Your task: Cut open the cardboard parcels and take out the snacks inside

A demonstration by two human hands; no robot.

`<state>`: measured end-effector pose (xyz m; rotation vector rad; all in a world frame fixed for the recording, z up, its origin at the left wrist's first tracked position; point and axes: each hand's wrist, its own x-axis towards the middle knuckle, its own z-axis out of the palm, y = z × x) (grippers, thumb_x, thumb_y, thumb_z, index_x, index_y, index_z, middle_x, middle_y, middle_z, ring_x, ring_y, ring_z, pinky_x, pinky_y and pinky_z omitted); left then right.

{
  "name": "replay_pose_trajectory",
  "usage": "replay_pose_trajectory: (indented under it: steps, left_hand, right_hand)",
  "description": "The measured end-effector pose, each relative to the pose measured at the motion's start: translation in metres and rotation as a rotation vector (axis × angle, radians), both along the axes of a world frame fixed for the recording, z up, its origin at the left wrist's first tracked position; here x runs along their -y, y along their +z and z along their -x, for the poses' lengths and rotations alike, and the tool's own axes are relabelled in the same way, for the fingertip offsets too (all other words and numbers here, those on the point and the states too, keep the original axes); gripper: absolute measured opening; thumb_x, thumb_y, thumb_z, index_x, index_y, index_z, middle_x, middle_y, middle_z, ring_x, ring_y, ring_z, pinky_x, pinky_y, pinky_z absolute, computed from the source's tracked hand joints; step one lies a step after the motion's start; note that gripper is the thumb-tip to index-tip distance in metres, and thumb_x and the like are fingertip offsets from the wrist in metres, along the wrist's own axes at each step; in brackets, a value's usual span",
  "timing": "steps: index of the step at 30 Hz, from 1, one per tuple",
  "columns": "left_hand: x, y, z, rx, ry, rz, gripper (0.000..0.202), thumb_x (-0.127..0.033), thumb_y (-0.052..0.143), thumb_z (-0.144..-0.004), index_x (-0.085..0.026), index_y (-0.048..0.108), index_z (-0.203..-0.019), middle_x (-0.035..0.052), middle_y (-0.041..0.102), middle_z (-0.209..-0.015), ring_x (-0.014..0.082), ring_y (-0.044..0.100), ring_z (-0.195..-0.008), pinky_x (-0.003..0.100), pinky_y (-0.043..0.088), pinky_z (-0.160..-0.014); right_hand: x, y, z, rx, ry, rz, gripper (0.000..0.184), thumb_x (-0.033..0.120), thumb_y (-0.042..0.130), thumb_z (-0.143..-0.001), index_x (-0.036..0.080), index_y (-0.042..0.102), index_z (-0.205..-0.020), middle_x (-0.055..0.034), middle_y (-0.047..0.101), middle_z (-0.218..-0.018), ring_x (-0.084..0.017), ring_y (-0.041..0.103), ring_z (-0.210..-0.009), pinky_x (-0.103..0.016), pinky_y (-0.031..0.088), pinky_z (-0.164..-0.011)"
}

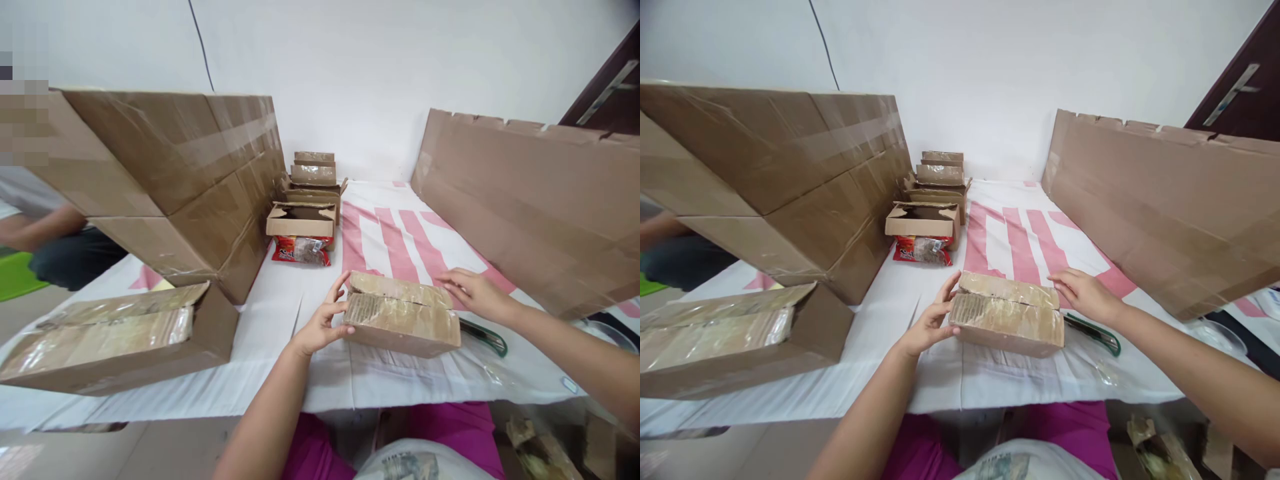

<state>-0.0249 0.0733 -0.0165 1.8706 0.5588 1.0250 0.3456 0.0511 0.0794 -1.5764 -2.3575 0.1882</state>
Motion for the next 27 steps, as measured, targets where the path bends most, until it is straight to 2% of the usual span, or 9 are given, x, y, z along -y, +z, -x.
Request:
replay_pose_trajectory:
  steps: [3,6,8,10,12,15,19,23,27]
  left_hand:
    - [-0.001,-0.001,0.0,0.019,-0.018,0.017,0.042,-0.051,0.074,-0.078,-0.032,0.071,-0.115,-0.001,0.003,-0.167,0.0343,0.01,-0.152,0.05,0.014,-0.123]
    - [-0.003,-0.004,0.0,0.057,-0.038,0.021,0.042,-0.049,0.076,-0.076,-0.032,0.07,-0.114,-0.0007,0.005,-0.166,0.0329,0.01,-0.153,0.05,0.014,-0.123]
    - [-0.003,-0.005,-0.001,0.07,-0.035,0.013,0.041,-0.047,0.077,-0.076,-0.031,0.07,-0.112,0.0004,0.007,-0.166,0.0319,0.011,-0.153,0.051,0.015,-0.122]
    - [-0.003,-0.005,-0.001,0.064,-0.017,0.012,0.039,-0.047,0.077,-0.076,-0.028,0.07,-0.11,0.0018,0.007,-0.166,0.0317,0.012,-0.152,0.051,0.016,-0.122]
    - [-0.002,-0.004,-0.002,0.048,-0.002,0.016,0.038,-0.048,0.076,-0.077,-0.026,0.07,-0.108,0.0033,0.006,-0.166,0.0325,0.013,-0.152,0.05,0.016,-0.122]
    - [0.001,0.0,-0.004,0.02,0.012,0.014,0.036,-0.05,0.073,-0.079,-0.023,0.07,-0.103,0.0049,0.008,-0.166,0.0335,0.014,-0.152,0.051,0.018,-0.122]
    - [0.003,0.003,-0.005,0.006,0.012,0.004,0.032,-0.051,0.068,-0.083,-0.021,0.069,-0.094,0.0063,0.014,-0.165,0.0328,0.017,-0.151,0.05,0.021,-0.121]
    - [0.005,0.006,-0.006,-0.017,0.043,-0.006,0.032,-0.051,0.066,-0.084,-0.019,0.067,-0.085,0.0071,0.015,-0.164,0.0332,0.024,-0.149,0.049,0.024,-0.12]
    - [0.007,0.009,-0.007,-0.04,0.045,-0.027,0.032,-0.051,0.065,-0.085,-0.019,0.066,-0.084,0.0083,0.016,-0.164,0.0338,0.023,-0.148,0.049,0.023,-0.119]
  right_hand:
    - [-0.007,0.025,0.037,-0.118,0.209,-0.002,0.035,0.035,0.039,-0.098,0.025,0.064,-0.121,-0.0075,0.071,-0.111,-0.021,0.066,-0.102,-0.039,0.053,-0.089]
    - [-0.011,0.034,0.075,-0.101,0.414,0.036,0.034,0.027,0.043,-0.096,0.024,0.062,-0.124,-0.0074,0.07,-0.112,-0.021,0.063,-0.106,-0.04,0.051,-0.094]
    - [-0.012,0.033,0.091,-0.06,0.444,0.05,0.028,0.022,0.046,-0.093,0.022,0.066,-0.113,-0.0081,0.069,-0.106,-0.021,0.062,-0.102,-0.04,0.051,-0.091]
    - [-0.01,0.03,0.098,-0.013,0.398,0.053,0.019,0.017,0.048,-0.091,0.02,0.066,-0.096,-0.0075,0.068,-0.095,-0.02,0.062,-0.094,-0.038,0.052,-0.084]
    - [-0.004,0.028,0.099,0.004,0.332,0.029,0.016,0.014,0.047,-0.089,0.02,0.062,-0.086,-0.006,0.066,-0.088,-0.019,0.061,-0.086,-0.035,0.051,-0.078]
    - [0.007,0.024,0.093,-0.028,0.309,-0.025,0.017,0.014,0.044,-0.091,0.021,0.059,-0.086,-0.0055,0.066,-0.088,-0.018,0.062,-0.083,-0.035,0.052,-0.076]
    - [0.016,0.018,0.079,-0.116,0.388,-0.068,0.019,0.016,0.04,-0.094,0.022,0.058,-0.088,-0.0067,0.069,-0.097,-0.018,0.064,-0.09,-0.036,0.054,-0.08]
    - [0.01,0.017,0.06,-0.166,0.5,-0.053,0.022,0.016,0.039,-0.094,0.022,0.058,-0.088,-0.0072,0.068,-0.1,-0.016,0.064,-0.094,-0.034,0.054,-0.082]
    - [0.007,0.022,0.041,-0.148,0.472,-0.002,0.021,0.02,0.04,-0.095,0.022,0.059,-0.088,-0.0081,0.066,-0.101,-0.017,0.062,-0.096,-0.033,0.053,-0.082]
